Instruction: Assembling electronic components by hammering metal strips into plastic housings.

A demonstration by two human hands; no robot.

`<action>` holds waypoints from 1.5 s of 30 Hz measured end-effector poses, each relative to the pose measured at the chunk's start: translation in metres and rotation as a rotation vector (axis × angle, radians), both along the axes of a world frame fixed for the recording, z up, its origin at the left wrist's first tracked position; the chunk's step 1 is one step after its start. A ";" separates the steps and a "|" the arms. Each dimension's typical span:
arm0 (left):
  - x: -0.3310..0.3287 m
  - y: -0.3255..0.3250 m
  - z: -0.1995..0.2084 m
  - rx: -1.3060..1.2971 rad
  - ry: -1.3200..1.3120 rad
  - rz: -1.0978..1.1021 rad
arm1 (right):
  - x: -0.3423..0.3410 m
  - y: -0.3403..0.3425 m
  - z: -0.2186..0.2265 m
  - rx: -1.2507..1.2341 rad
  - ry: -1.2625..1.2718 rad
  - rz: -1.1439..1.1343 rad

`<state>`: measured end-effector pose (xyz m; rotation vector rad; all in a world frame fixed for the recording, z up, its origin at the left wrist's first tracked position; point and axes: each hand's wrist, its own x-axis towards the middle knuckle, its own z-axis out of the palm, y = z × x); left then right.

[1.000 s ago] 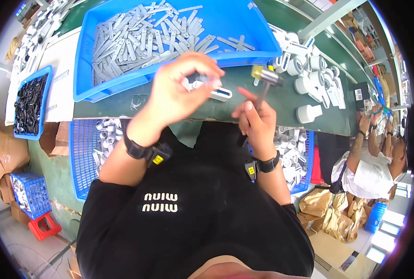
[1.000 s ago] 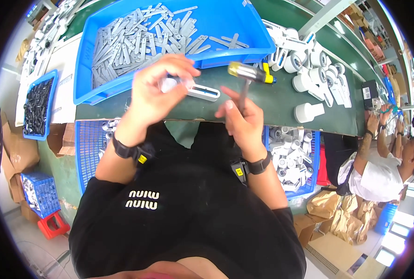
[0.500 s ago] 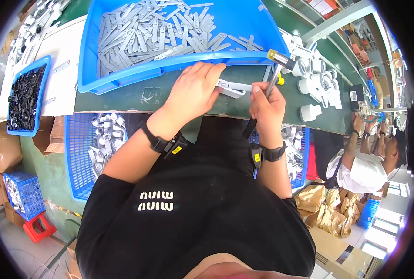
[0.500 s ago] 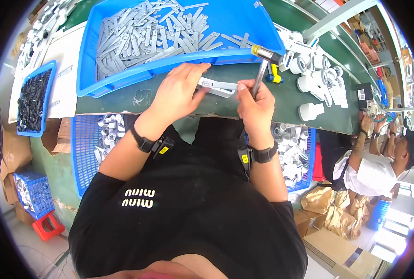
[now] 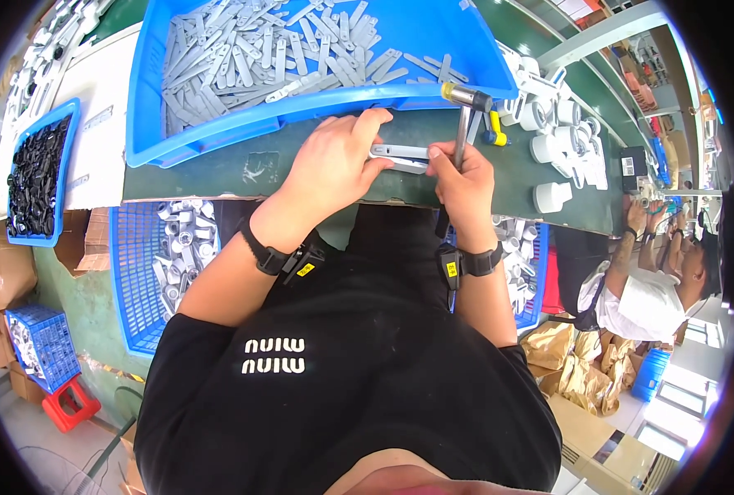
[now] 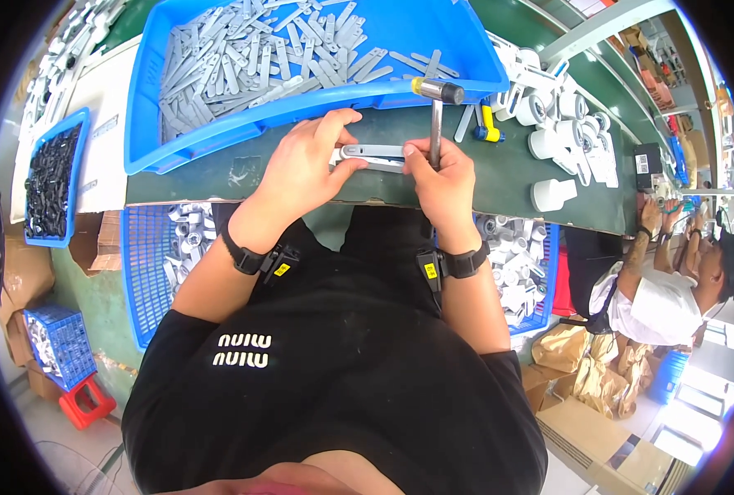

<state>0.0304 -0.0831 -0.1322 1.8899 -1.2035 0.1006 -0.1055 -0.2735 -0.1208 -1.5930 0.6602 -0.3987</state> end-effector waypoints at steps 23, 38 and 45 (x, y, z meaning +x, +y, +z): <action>0.003 -0.004 -0.003 -0.092 -0.136 -0.050 | -0.005 -0.005 -0.015 -0.313 0.059 0.073; -0.026 -0.023 0.011 0.124 -0.278 0.003 | -0.005 -0.003 -0.012 -0.364 0.017 0.106; -0.026 -0.028 0.001 0.154 -0.336 -0.036 | -0.007 0.000 -0.012 -0.444 0.002 0.101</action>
